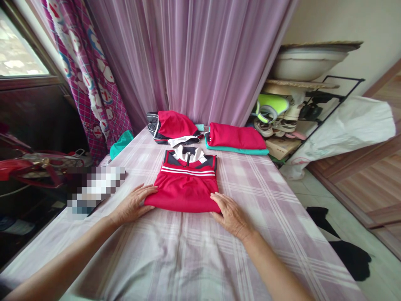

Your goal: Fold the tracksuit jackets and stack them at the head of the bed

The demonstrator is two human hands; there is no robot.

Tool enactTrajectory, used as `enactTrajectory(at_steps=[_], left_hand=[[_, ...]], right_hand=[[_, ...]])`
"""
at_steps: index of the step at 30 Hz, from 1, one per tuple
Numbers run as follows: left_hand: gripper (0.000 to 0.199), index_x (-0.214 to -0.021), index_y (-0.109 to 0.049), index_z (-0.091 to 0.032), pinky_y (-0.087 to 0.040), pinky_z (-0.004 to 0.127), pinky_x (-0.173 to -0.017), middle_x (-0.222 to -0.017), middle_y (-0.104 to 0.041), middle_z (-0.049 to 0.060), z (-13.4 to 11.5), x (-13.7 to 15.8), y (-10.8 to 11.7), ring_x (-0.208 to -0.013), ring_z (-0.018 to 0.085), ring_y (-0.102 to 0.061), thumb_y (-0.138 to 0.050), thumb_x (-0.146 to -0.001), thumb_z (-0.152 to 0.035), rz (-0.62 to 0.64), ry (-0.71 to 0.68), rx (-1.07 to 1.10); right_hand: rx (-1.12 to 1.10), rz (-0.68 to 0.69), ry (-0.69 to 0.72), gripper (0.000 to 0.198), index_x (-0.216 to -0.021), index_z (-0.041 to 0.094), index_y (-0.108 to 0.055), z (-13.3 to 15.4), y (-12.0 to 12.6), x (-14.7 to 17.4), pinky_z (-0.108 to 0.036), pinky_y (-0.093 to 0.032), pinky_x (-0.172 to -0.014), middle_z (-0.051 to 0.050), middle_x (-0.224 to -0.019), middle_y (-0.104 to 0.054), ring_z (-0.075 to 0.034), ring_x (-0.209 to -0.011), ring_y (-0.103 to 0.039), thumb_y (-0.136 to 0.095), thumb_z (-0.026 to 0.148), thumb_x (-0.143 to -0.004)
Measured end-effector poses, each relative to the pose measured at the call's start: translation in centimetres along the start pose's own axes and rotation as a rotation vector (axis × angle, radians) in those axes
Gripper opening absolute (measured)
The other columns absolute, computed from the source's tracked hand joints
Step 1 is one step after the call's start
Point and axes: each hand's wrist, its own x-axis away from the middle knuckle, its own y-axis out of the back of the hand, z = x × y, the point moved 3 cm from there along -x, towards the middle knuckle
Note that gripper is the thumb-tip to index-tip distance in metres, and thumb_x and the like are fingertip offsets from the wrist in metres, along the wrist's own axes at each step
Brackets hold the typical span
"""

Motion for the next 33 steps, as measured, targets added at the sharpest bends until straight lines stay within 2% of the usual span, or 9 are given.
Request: enactTrajectory(at_steps=[8, 11, 13, 17, 21, 25, 28, 30, 33], left_hand=[[0.039, -0.123, -0.059, -0.023, -0.039, 0.042, -0.111, -0.123, -0.069, 0.009, 0.0, -0.9, 0.1, -0.120, 0.022, -0.060, -0.045, -0.094, -0.044, -0.252, 0.084, 0.107], [0.037, -0.116, -0.060, -0.024, -0.047, 0.040, -0.102, -0.112, -0.073, 0.007, -0.7, -1.5, 1.7, -0.109, 0.022, -0.065, -0.043, -0.093, -0.046, -0.368, 0.097, 0.145], [0.034, -0.105, -0.062, -0.023, -0.054, 0.034, -0.086, -0.094, -0.074, 0.004, -1.7, -1.5, 3.1, -0.090, 0.019, -0.069, -0.041, -0.093, -0.047, -0.394, 0.102, 0.179], [0.033, -0.087, -0.059, -0.021, -0.047, 0.023, -0.057, -0.066, -0.063, -0.002, -3.9, -0.5, 5.5, -0.057, 0.013, -0.058, -0.039, -0.093, -0.047, -0.361, 0.154, 0.255], [0.038, -0.081, -0.057, -0.021, -0.044, 0.024, -0.057, -0.066, -0.061, -0.002, -4.3, -1.9, 7.5, -0.060, 0.014, -0.057, -0.038, -0.091, -0.052, -0.413, 0.280, 0.264], [0.044, -0.084, -0.060, -0.019, -0.047, 0.029, -0.067, -0.074, -0.066, 0.003, -1.6, -7.8, 8.0, -0.074, 0.020, -0.063, -0.036, -0.091, -0.055, -0.383, 0.508, 0.169], [0.045, -0.111, -0.061, -0.017, -0.048, 0.032, -0.081, -0.103, -0.072, 0.010, 0.7, -12.1, 6.5, -0.098, 0.024, -0.067, -0.038, -0.093, -0.051, -0.252, 0.694, 0.187], [0.051, -0.126, -0.055, -0.015, -0.048, 0.033, -0.087, -0.119, -0.069, 0.015, 1.4, -13.5, 4.9, -0.109, 0.026, -0.065, -0.044, -0.092, -0.051, -0.197, 0.731, 0.209], [0.065, -0.143, -0.040, -0.014, -0.047, 0.036, -0.094, -0.135, -0.060, 0.018, 1.2, -13.5, 2.3, -0.118, 0.029, -0.061, -0.054, -0.088, -0.047, -0.114, 0.711, 0.163]], right_hand=[[-0.007, -0.046, -0.105, 0.032, -0.119, 0.022, -0.062, -0.2, 1.4, -1.8, -0.040, -0.052, -0.095, -0.010, -0.114, -0.071, -0.025, -0.108, -0.065, -0.048, 0.030, -0.091], [-0.029, -0.093, -0.150, 0.031, -0.112, 0.021, -0.063, 0.4, 3.3, -2.7, -0.037, -0.054, -0.088, -0.009, -0.105, -0.073, -0.024, -0.100, -0.068, -0.046, 0.036, -0.091], [-0.063, -0.106, -0.171, 0.030, -0.108, 0.021, -0.062, 1.1, 4.9, -3.0, -0.034, -0.055, -0.081, -0.008, -0.099, -0.074, -0.023, -0.092, -0.070, -0.045, 0.039, -0.091], [-0.149, -0.066, -0.253, 0.029, -0.105, 0.023, -0.061, 2.9, 8.1, -3.1, -0.028, -0.052, -0.063, -0.003, -0.081, -0.074, -0.020, -0.071, -0.070, -0.043, 0.042, -0.092], [-0.181, -0.146, -0.315, 0.036, -0.111, 0.022, -0.061, 3.1, 10.1, -5.2, -0.028, -0.051, -0.067, -0.005, -0.087, -0.074, -0.021, -0.079, -0.070, -0.045, 0.047, -0.090], [-0.153, -0.221, -0.528, 0.044, -0.122, 0.018, -0.057, 0.2, 8.8, -10.9, -0.032, -0.051, -0.077, -0.008, -0.095, -0.074, -0.023, -0.088, -0.069, -0.044, 0.046, -0.091], [-0.161, -0.148, -0.774, 0.050, -0.134, 0.014, -0.050, -2.5, 5.8, -14.7, -0.034, -0.048, -0.089, -0.014, -0.118, -0.069, -0.025, -0.108, -0.064, -0.040, 0.043, -0.094], [-0.149, -0.058, -0.864, 0.056, -0.141, 0.013, -0.043, -3.4, 3.6, -15.7, -0.035, -0.047, -0.093, -0.016, -0.130, -0.063, -0.026, -0.116, -0.061, -0.041, 0.044, -0.094], [-0.059, 0.019, -0.859, 0.060, -0.147, 0.013, -0.035, -3.5, 1.0, -15.3, -0.036, -0.045, -0.095, -0.017, -0.133, -0.060, -0.028, -0.118, -0.059, -0.044, 0.039, -0.094]])
